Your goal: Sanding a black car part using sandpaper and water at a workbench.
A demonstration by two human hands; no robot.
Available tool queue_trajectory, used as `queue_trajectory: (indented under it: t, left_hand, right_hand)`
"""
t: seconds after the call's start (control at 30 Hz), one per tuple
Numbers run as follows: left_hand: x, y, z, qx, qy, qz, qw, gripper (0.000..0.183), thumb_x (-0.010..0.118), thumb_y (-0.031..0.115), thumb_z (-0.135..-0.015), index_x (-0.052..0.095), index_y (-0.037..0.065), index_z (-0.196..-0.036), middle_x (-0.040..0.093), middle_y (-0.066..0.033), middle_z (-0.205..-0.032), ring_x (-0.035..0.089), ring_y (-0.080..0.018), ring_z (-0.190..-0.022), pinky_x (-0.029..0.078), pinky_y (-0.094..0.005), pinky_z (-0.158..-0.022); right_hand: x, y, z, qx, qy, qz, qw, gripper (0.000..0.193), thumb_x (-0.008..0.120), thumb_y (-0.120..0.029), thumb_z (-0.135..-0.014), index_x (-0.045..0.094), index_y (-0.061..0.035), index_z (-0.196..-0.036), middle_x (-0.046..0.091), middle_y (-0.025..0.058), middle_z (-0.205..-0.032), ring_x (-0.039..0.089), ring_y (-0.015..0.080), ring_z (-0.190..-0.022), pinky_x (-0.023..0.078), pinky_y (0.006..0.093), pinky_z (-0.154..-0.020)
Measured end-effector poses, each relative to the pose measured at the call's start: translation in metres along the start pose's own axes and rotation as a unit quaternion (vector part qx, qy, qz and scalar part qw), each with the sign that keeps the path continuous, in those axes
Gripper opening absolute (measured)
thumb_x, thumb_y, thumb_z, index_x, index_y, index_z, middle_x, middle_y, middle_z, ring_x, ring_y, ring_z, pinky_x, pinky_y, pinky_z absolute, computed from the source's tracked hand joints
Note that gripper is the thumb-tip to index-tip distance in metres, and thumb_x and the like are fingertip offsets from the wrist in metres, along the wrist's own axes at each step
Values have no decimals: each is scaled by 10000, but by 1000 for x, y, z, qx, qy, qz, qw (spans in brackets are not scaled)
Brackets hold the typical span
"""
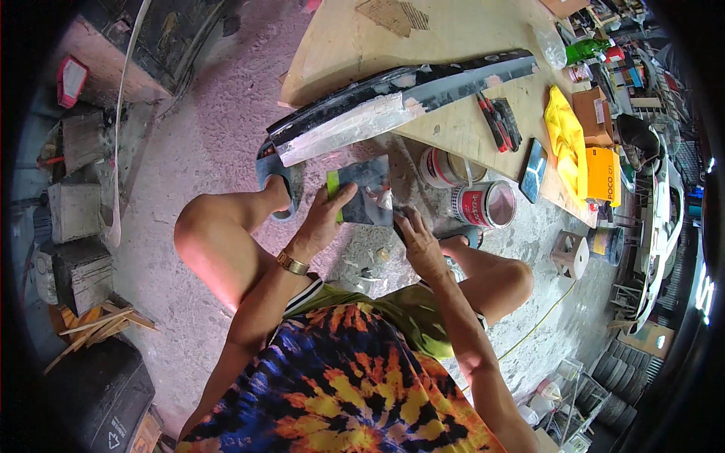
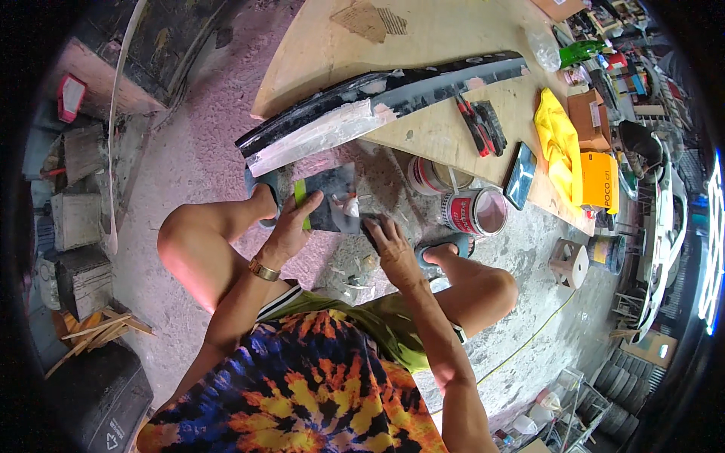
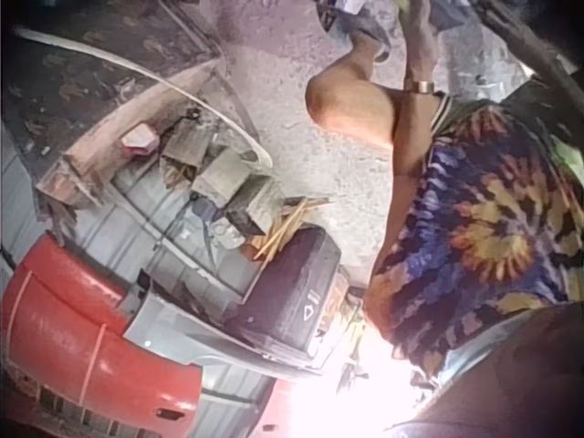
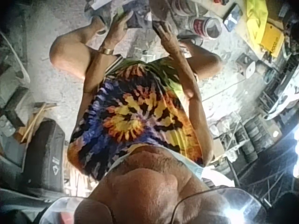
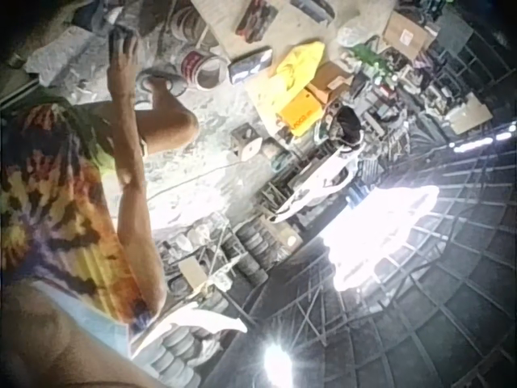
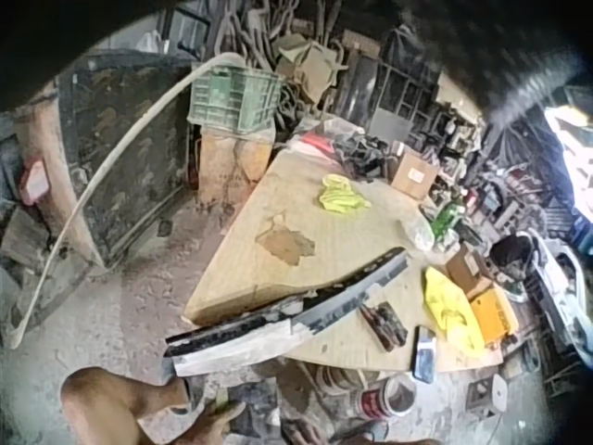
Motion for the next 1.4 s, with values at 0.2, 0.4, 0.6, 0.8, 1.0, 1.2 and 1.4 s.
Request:
queue_trajectory:
  t: [0.2,0.4,0.6,0.8,1.0,1.2,1.4]
  left_hand:
    - [26,-5,4,-19,-91,-214,972,384,487,401,-998,562,25,-981,483,11,-791,432,-92,-727,393,-282,-641]
    - [0,8,3,-32,39,-135,990,315,537,355,-984,585,48,-929,489,44,-783,423,-88,-712,367,-271,-632]
    - [-4,-16,-3,-89,36,15,995,239,590,302,-966,583,67,-1009,535,38,-887,476,-63,-804,395,-244,-731]
    - [5,30,15,351,8,-480,804,286,549,293,-982,594,13,-1016,571,5,-828,531,-94,-805,439,-275,-725]
    - [19,9,6,-19,-43,-211,976,310,524,342,-990,574,39,-944,491,34,-808,427,-77,-742,372,-260,-643]
    - [-16,15,-5,-15,91,-222,971,329,584,397,-952,583,70,-982,457,44,-795,373,-62,-671,328,-242,-577]
    - [15,10,2,-109,35,142,983,257,575,309,-969,592,63,-1040,614,6,-944,597,-98,-856,487,-257,-749]
  right_hand:
    - [-49,-28,-12,5,57,47,997,613,490,54,-788,514,-183,-1354,498,108,-1311,460,338,-1234,392,467,-1014]
    - [-23,-42,5,-94,-36,63,993,576,513,24,-784,572,-208,-1308,540,57,-1274,505,284,-1195,434,420,-970]
    - [-39,-51,-4,15,3,-134,991,778,523,160,-673,474,-157,-1383,428,170,-1365,442,385,-1247,359,475,-1068]
    - [5,-3,-5,10,-28,-44,999,697,497,119,-723,419,-109,-1377,413,173,-1358,403,421,-1254,399,472,-1020]
    - [-39,-27,-23,10,69,36,997,554,513,57,-766,569,-144,-1279,512,88,-1316,483,343,-1211,412,451,-1005]
    - [-20,-26,5,-64,-77,-3,995,648,561,100,-696,566,-161,-1290,528,84,-1300,476,335,-1239,403,451,-1023]
    - [-28,-53,-23,-58,71,-31,995,828,579,168,-617,445,-145,-1372,397,147,-1395,437,434,-1244,401,497,-1023]
Point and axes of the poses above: each hand's wrist, its own z-axis away from the middle knuckle, its own x-axis out of the palm, y = z × x, the point moved 5 cm from there along -z, towards the middle knuckle
